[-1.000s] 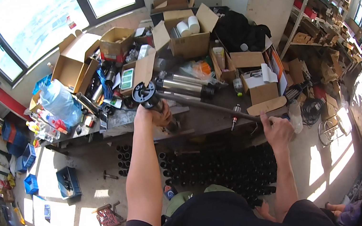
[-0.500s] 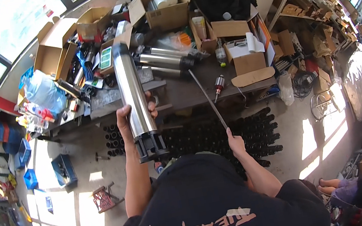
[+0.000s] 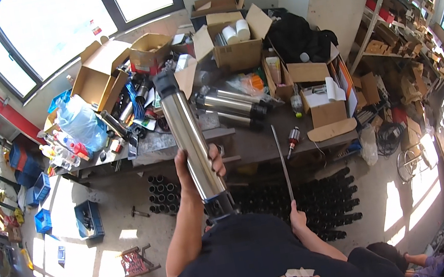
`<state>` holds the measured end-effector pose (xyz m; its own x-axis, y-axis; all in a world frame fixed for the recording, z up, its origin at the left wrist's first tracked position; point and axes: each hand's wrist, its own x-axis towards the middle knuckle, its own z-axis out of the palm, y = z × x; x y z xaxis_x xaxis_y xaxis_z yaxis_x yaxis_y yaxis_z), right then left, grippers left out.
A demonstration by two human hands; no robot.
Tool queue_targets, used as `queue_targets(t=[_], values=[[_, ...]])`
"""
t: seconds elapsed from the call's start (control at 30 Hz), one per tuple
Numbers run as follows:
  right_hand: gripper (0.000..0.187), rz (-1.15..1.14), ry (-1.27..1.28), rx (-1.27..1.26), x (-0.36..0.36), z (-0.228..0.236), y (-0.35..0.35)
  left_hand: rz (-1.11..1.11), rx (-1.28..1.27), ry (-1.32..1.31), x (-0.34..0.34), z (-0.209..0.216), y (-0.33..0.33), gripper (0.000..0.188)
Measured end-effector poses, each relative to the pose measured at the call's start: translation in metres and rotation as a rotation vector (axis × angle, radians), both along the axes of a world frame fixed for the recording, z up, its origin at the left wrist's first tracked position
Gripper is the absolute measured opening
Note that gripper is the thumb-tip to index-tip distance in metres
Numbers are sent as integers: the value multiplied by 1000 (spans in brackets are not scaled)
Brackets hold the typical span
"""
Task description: The person assembles long cylindrical metal components by hand, inserting a rod through the center and using a T-handled tool to tighten or secure the end caps while working at a crowded industrial workbench.
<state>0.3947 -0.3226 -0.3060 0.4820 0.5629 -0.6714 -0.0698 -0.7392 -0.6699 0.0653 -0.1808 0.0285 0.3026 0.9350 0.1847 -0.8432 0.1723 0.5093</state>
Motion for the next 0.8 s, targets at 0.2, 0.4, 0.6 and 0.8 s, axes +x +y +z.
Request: queue_targets(t=[0.2, 0.4, 0.6, 0.8], values=[[54, -86, 232, 7, -20, -35, 35, 6, -51, -90, -4, -9, -14, 63], [29, -106, 698, 159, -35, -50, 138, 171, -176, 306, -9, 19, -25, 55], [68, 25, 544, 31, -56, -10, 133, 249, -239, 443, -17, 34, -37, 53], [61, 81, 342, -18, -24, -44, 45, 262, -86, 75, -36, -1, -46, 72]])
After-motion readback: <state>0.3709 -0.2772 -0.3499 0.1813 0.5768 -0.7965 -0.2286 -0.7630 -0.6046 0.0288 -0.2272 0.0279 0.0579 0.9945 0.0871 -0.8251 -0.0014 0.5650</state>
